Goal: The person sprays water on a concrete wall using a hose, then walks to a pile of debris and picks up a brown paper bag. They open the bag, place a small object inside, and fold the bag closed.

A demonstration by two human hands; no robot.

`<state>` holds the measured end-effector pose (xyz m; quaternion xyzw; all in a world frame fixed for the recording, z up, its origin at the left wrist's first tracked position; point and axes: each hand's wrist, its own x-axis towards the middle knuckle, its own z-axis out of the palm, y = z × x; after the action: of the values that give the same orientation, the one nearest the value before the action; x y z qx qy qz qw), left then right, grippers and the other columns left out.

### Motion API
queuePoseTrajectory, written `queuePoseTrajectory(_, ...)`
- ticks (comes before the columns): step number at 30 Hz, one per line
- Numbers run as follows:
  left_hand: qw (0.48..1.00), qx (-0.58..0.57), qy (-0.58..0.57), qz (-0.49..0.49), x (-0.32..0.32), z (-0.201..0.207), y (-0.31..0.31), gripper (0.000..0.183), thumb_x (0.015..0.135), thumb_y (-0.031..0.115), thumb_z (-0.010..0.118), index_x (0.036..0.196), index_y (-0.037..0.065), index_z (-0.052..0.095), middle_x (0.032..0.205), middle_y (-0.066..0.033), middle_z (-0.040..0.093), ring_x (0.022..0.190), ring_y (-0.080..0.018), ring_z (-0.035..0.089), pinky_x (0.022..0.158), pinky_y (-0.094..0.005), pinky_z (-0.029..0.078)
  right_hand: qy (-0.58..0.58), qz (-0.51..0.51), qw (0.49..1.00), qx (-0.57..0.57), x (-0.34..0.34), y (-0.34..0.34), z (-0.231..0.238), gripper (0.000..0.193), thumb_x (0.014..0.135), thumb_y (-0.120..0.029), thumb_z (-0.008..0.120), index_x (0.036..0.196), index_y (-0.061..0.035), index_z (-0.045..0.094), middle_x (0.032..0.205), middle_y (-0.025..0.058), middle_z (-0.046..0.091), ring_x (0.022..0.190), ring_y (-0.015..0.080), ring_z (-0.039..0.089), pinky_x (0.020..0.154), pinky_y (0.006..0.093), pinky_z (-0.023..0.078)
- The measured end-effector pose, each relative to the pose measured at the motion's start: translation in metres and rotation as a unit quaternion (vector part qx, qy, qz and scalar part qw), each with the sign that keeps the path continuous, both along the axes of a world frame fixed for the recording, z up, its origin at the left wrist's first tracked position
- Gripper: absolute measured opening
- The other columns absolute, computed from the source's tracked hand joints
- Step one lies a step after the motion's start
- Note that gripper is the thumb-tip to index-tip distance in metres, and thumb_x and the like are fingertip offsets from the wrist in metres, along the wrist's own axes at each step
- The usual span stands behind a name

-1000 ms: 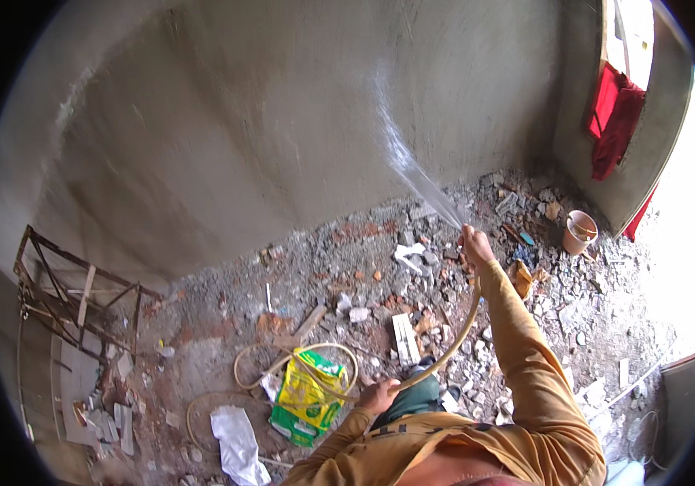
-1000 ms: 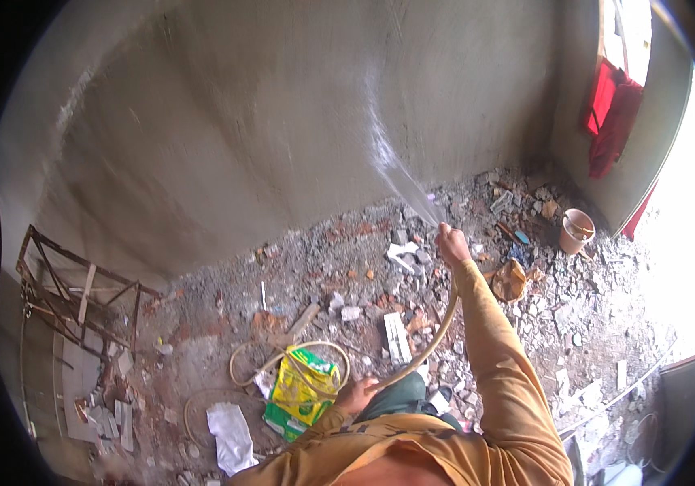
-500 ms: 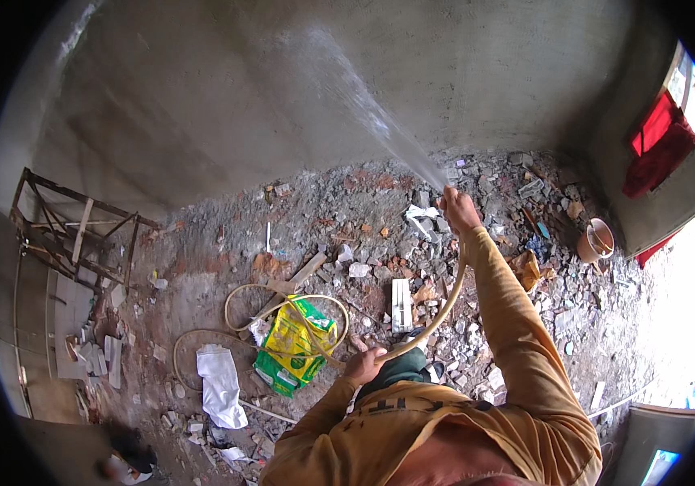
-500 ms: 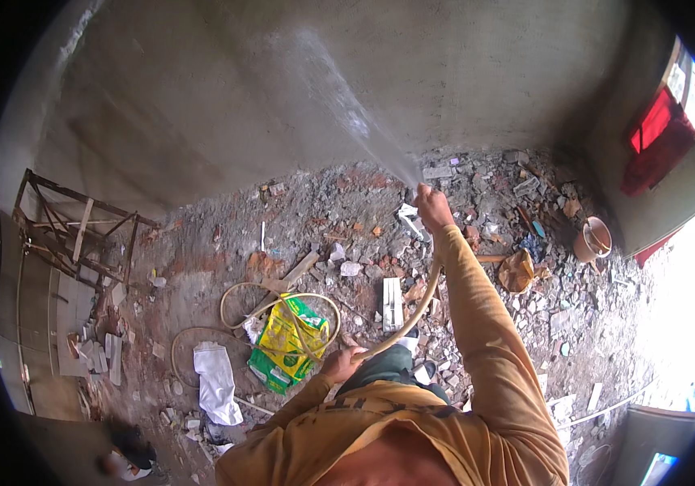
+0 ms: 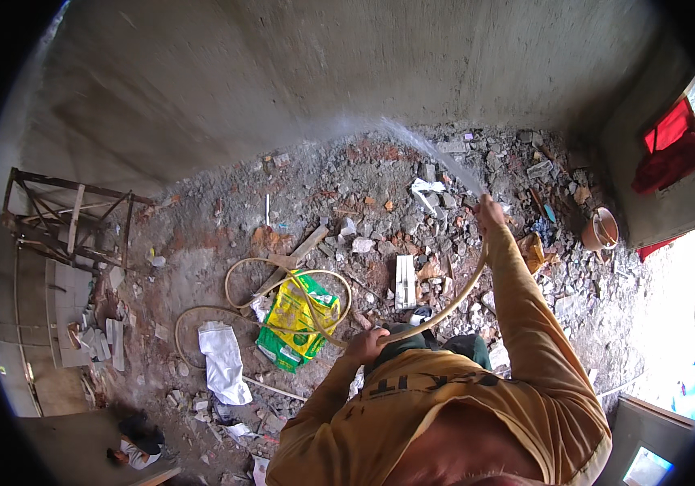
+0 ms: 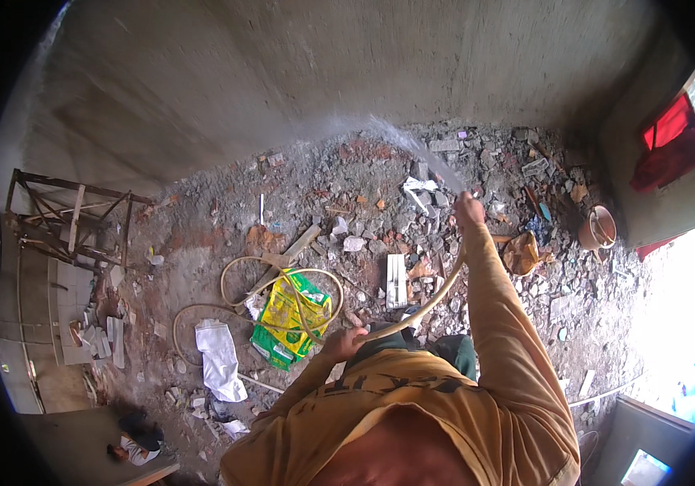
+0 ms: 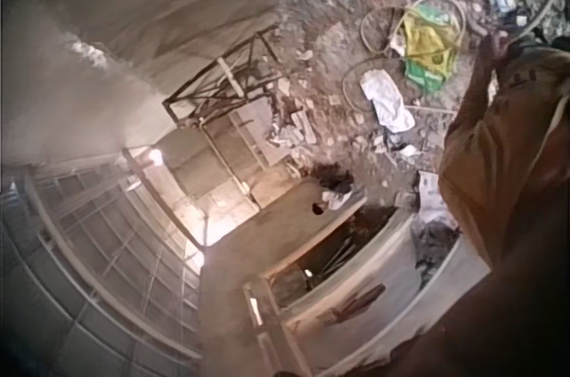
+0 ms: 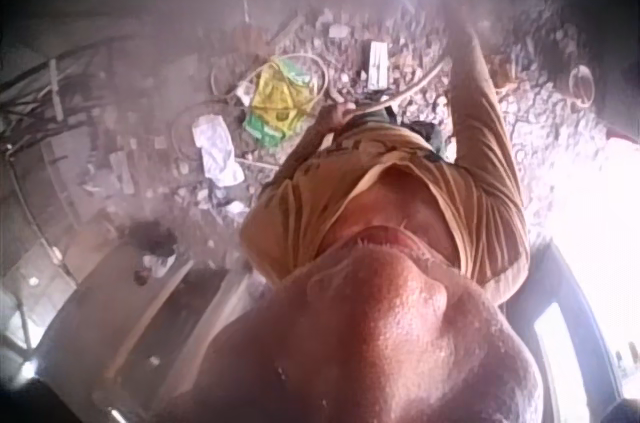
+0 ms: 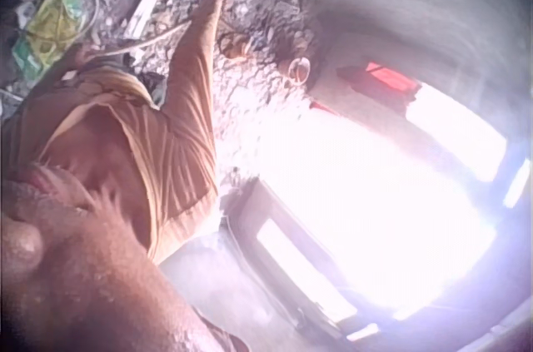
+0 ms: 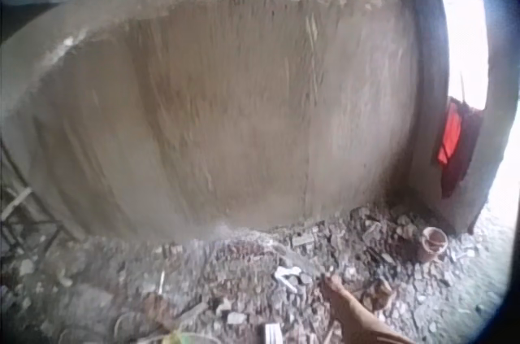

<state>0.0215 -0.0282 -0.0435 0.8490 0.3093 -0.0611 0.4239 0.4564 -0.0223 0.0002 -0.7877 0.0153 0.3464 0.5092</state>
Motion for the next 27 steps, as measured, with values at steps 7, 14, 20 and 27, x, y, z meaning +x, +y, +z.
queuePoseTrajectory(7, 0.999, 0.003, 0.040, -0.017, 0.023, 0.002, 0.027, 0.028, 0.081, 0.034, 0.058, 0.103, 0.018, 0.063, 0.088, -0.0149, 0.065, 0.084, -0.0333, 0.063, 0.072, -0.0433, 0.049, 0.024, -0.065, 0.991, 0.111, 0.020, -0.035, 0.016, 0.042, 0.088, -0.044, 0.038, 0.069, -0.0092, 0.050, 0.046, -0.0027, 0.036, 0.032, 0.0110, 0.030, 0.031, 0.0284, 0.023)
queuePoseTrajectory(14, 0.997, 0.031, 0.028, -0.062, 0.052, 0.006, 0.038, 0.023, 0.079, 0.025, 0.057, 0.100, 0.017, 0.062, 0.086, -0.0129, 0.065, 0.080, -0.0325, 0.063, 0.067, -0.0413, 0.048, 0.024, -0.177, 0.972, 0.155, 0.045, -0.096, 0.014, 0.039, 0.088, -0.044, 0.038, 0.068, -0.0106, 0.047, 0.045, -0.0034, 0.035, 0.032, 0.0106, 0.028, 0.032, 0.0272, 0.022)
queuePoseTrajectory(20, 0.994, -0.041, 0.058, -0.077, 0.078, 0.011, 0.041, 0.026, 0.079, 0.031, 0.060, 0.101, 0.017, 0.061, 0.087, -0.0145, 0.065, 0.082, -0.0341, 0.063, 0.069, -0.0428, 0.049, -0.004, -0.160, 0.973, 0.166, 0.051, -0.120, 0.026, 0.042, 0.090, -0.045, 0.037, 0.070, -0.0106, 0.047, 0.048, -0.0040, 0.035, 0.034, 0.0089, 0.030, 0.032, 0.0255, 0.022)
queuePoseTrajectory(27, 0.993, 0.065, 0.053, -0.078, 0.128, 0.031, 0.034, 0.029, 0.081, 0.031, 0.060, 0.108, 0.020, 0.062, 0.090, -0.0122, 0.066, 0.085, -0.0310, 0.064, 0.070, -0.0405, 0.050, -0.124, -0.185, 0.938, 0.266, 0.065, -0.134, 0.125, 0.044, 0.093, -0.046, 0.038, 0.068, -0.0107, 0.047, 0.046, -0.0063, 0.033, 0.033, 0.0057, 0.029, 0.031, 0.0233, 0.022)
